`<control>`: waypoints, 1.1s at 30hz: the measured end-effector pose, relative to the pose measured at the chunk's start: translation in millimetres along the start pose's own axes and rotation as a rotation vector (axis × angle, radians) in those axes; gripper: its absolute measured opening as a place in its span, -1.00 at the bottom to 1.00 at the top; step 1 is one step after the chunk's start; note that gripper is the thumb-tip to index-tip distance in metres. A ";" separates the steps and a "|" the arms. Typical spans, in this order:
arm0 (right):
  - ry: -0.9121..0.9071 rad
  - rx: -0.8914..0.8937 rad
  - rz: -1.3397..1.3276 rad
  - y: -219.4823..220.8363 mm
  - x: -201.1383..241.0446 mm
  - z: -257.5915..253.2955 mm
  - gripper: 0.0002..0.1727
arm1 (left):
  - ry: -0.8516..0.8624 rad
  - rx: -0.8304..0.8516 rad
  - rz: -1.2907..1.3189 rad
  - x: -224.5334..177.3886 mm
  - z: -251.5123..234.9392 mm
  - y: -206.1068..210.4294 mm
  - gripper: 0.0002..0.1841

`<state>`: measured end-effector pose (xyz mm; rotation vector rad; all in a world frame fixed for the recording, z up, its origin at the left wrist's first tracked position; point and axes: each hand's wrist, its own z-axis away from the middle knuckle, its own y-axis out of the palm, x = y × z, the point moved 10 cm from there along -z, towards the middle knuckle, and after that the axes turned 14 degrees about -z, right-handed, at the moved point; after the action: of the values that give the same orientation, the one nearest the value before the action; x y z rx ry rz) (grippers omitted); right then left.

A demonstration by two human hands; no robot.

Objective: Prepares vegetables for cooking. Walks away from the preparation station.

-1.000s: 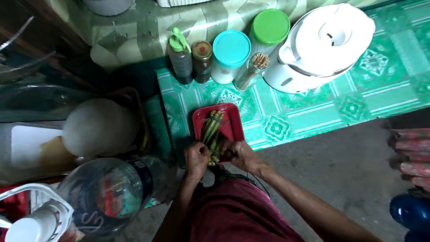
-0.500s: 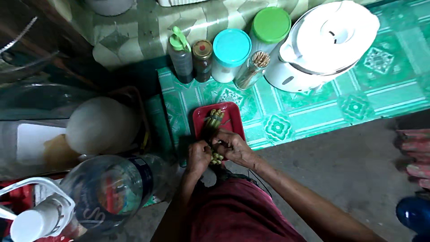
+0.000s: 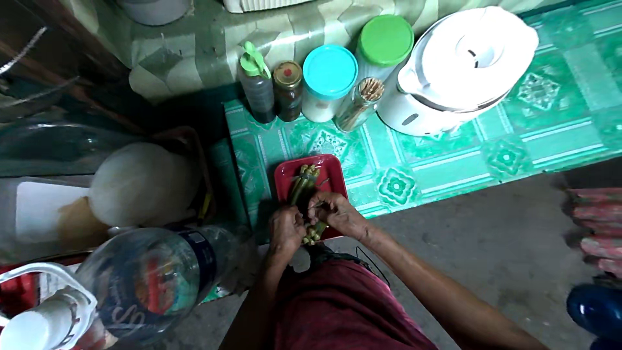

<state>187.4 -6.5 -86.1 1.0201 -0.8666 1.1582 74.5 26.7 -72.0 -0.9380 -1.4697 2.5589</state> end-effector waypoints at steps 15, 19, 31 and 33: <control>0.115 0.011 0.050 8.6 -10.6 -12.7 -0.54 | 0.374 -0.193 0.071 -19.0 18.1 -12.4 -0.88; 0.139 -0.063 0.021 3.0 -24.9 -1.3 -0.63 | 0.499 -0.188 0.015 -27.5 22.4 -0.1 -0.86; 0.151 -0.094 0.015 -7.8 -25.9 2.2 -0.63 | 0.372 -0.049 0.022 -28.9 12.9 -0.6 -0.88; 0.096 -0.102 -0.037 -8.0 -21.6 6.0 -0.64 | 0.307 -0.037 0.091 -23.1 10.6 -1.6 -0.86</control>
<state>190.7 -19.5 -105.8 0.8874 -0.8191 1.1112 87.4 11.8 -55.8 -1.3598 -1.4189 2.3163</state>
